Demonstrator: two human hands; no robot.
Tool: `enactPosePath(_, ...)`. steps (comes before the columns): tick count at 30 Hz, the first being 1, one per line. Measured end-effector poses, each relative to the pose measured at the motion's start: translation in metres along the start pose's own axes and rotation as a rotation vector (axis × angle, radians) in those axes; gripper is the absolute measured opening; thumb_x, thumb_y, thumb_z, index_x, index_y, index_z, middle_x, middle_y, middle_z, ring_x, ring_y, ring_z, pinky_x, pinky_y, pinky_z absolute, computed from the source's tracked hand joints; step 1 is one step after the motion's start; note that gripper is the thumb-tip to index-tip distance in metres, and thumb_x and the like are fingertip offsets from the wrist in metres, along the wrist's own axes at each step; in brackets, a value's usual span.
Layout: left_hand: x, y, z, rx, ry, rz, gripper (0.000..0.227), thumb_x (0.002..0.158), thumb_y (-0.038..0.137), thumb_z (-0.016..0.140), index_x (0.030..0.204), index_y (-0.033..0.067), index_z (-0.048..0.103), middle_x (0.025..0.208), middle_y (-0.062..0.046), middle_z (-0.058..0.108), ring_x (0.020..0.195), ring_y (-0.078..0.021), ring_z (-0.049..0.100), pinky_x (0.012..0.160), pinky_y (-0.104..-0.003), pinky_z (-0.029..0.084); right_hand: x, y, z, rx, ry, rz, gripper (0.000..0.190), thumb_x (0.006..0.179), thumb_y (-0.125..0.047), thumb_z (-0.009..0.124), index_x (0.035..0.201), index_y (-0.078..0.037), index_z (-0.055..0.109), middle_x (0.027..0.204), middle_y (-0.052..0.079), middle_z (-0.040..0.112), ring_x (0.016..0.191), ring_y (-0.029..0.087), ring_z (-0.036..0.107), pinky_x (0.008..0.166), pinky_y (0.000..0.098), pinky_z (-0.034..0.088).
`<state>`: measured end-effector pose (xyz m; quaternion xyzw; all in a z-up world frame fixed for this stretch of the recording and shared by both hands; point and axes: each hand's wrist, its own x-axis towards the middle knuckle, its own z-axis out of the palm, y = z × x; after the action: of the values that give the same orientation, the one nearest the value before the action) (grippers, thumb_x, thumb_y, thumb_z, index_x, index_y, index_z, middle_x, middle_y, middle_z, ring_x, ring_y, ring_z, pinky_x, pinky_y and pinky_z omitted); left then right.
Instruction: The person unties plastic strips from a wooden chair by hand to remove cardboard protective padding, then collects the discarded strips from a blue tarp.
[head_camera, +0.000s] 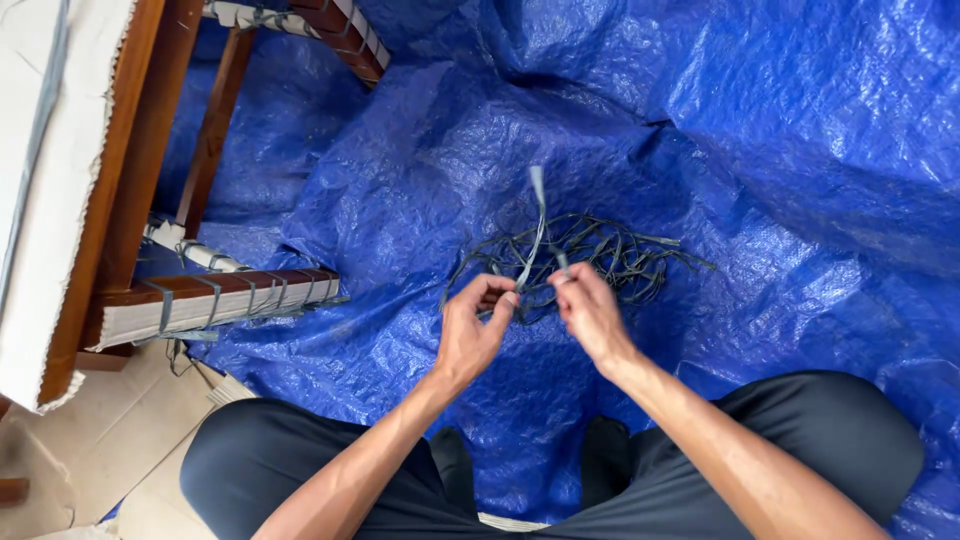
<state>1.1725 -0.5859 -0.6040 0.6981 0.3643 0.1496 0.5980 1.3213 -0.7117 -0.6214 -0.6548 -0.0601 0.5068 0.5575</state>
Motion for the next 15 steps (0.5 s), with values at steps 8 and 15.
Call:
enactPosePath(8, 0.008, -0.035, 0.021, -0.079, 0.009, -0.027, 0.020, 0.098, 0.011, 0.064, 0.116, 0.0013, 0.063, 0.090, -0.007, 0.072, 0.079, -0.0167, 0.071, 0.071, -0.031, 0.058, 0.034, 0.050, -0.021, -0.360, 0.412, -0.231, 0.020, 0.105, -0.023, 0.052, 0.099, -0.011, 0.067, 0.071, -0.001, 0.054, 0.065, 0.010, 0.049, 0.057, 0.0300, 0.041)
enactPosePath(15, 0.034, -0.155, 0.007, 0.435, 0.383, -0.168, 0.040, 0.093, 0.014, 0.066, 0.131, 0.0063, 0.059, 0.114, -0.016, 0.067, 0.115, -0.0348, 0.058, 0.103, -0.046, 0.045, 0.117, 0.131, -0.129, -0.738, 1.085, -0.266, 0.015, 0.098, -0.014, 0.062, 0.109, -0.010, 0.072, 0.123, 0.017, 0.064, 0.113, 0.037, 0.057, 0.097, 0.0481, 0.046)
